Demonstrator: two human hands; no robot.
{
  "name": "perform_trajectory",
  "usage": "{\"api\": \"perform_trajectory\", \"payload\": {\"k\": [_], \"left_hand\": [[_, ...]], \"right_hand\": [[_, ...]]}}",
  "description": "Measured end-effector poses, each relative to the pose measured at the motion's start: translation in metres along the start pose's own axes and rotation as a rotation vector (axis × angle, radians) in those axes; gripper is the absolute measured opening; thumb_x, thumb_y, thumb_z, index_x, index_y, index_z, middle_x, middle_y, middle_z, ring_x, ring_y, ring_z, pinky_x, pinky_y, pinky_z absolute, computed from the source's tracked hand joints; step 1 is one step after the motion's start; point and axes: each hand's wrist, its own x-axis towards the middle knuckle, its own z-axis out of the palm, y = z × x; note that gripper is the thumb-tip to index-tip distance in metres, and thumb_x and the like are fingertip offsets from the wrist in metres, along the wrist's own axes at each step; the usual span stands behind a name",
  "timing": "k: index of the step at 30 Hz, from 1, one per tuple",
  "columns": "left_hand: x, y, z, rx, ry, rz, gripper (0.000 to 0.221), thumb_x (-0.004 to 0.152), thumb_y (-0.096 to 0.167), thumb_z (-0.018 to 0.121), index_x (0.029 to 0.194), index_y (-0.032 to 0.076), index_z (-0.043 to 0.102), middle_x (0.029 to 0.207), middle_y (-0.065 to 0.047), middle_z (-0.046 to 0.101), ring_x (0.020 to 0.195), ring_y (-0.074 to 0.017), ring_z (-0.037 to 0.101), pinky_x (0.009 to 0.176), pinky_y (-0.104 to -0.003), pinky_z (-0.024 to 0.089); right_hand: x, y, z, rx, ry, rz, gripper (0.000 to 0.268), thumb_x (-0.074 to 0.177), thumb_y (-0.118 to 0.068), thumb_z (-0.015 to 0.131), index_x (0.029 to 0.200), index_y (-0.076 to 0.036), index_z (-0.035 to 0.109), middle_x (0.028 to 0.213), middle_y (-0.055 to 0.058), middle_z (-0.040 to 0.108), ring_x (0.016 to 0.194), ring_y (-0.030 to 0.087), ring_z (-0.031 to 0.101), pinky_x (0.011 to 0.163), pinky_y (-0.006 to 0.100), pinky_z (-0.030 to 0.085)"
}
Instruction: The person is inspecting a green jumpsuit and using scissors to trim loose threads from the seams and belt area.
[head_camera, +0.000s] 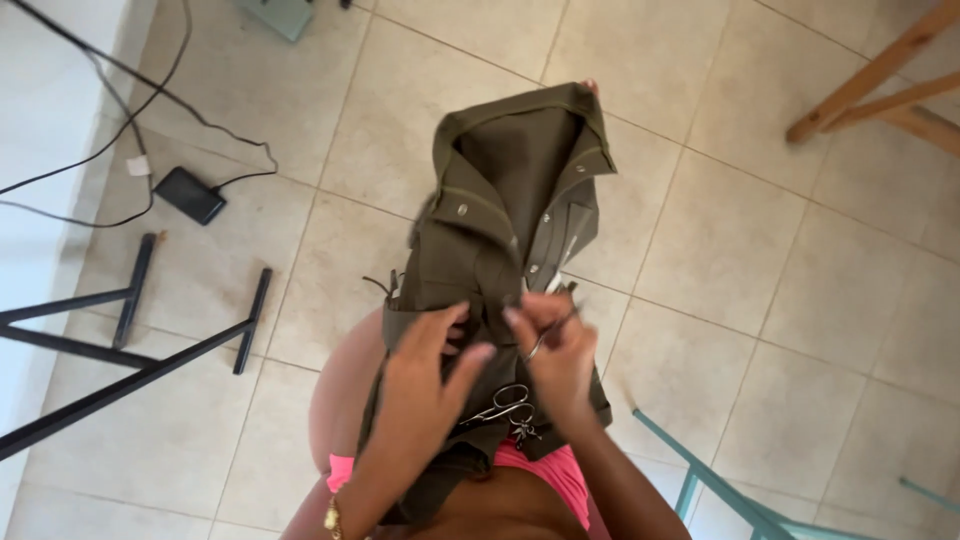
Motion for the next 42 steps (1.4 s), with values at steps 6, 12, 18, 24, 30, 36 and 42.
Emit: {"api": "perform_trajectory", "payload": {"k": [6, 12, 18, 24, 30, 36, 42], "left_hand": [[0.018, 0.014, -0.019, -0.143, -0.063, -0.53, 0.048, 0.089, 0.046, 0.075, 0.126, 0.016, 0.073, 0.109, -0.005, 0.088, 0.103, -0.0202, 0.082, 0.093, -0.033, 0.06], [0.014, 0.0, -0.01, -0.431, 0.118, -0.585, 0.022, 0.088, 0.018, 0.09, 0.085, 0.008, 0.071, 0.078, -0.002, 0.078, 0.074, -0.0117, 0.074, 0.068, -0.026, 0.062], [-0.012, -0.057, 0.015, -0.566, 0.185, -0.463, 0.015, 0.086, 0.004, 0.093, 0.092, 0.0, 0.081, 0.087, -0.004, 0.081, 0.086, -0.0071, 0.066, 0.083, -0.032, 0.062], [0.0, -0.051, 0.006, -0.517, 0.078, -0.372, 0.013, 0.087, 0.004, 0.092, 0.08, 0.002, 0.081, 0.074, -0.003, 0.077, 0.082, -0.0026, 0.058, 0.081, -0.027, 0.06], [0.01, -0.06, 0.008, -0.638, 0.073, -0.433, 0.007, 0.099, 0.005, 0.08, 0.098, -0.002, 0.081, 0.09, -0.005, 0.08, 0.09, -0.0089, 0.064, 0.089, -0.033, 0.06], [0.023, -0.028, -0.004, -0.646, 0.047, -0.497, 0.012, 0.091, 0.006, 0.089, 0.095, 0.0, 0.081, 0.087, -0.005, 0.081, 0.089, -0.0077, 0.064, 0.089, -0.035, 0.062], [0.027, -0.021, -0.009, -0.614, 0.041, -0.527, 0.013, 0.092, 0.007, 0.089, 0.09, 0.001, 0.077, 0.082, -0.003, 0.076, 0.086, -0.0072, 0.061, 0.086, -0.034, 0.06]], "right_hand": [[-0.036, -0.033, 0.031, -0.536, -0.233, -1.064, 0.031, 0.11, 0.003, 0.042, 0.109, 0.013, 0.072, 0.112, 0.026, 0.077, 0.104, 0.038, 0.079, 0.094, 0.043, 0.064], [-0.055, -0.029, 0.026, -0.551, -0.427, -0.955, 0.027, 0.11, -0.006, 0.057, 0.127, 0.01, 0.071, 0.138, 0.025, 0.07, 0.132, 0.039, 0.071, 0.115, 0.046, 0.056], [-0.024, -0.041, -0.037, 0.172, -0.652, -0.152, 0.089, 0.062, -0.033, 0.102, 0.138, 0.001, 0.073, 0.128, 0.02, 0.081, 0.106, 0.039, 0.084, 0.099, 0.051, 0.065], [0.044, -0.06, -0.062, -0.121, -1.192, 0.012, 0.09, 0.075, -0.058, 0.083, 0.138, 0.006, 0.069, 0.105, 0.028, 0.083, 0.082, 0.037, 0.086, 0.092, 0.056, 0.066], [0.071, -0.062, -0.04, -0.002, -1.229, 0.213, 0.056, 0.063, -0.028, 0.105, 0.1, -0.006, 0.069, 0.085, 0.012, 0.088, 0.073, 0.027, 0.089, 0.065, 0.033, 0.068], [0.102, -0.05, -0.036, 0.143, -1.298, 0.107, 0.061, 0.063, -0.043, 0.097, 0.105, 0.0, 0.083, 0.091, 0.017, 0.086, 0.069, 0.027, 0.085, 0.064, 0.035, 0.068], [0.122, -0.037, -0.021, 0.328, -1.539, 0.147, 0.048, 0.079, -0.032, 0.093, 0.109, 0.003, 0.081, 0.073, 0.011, 0.078, 0.051, 0.017, 0.074, 0.05, 0.024, 0.056]]}}
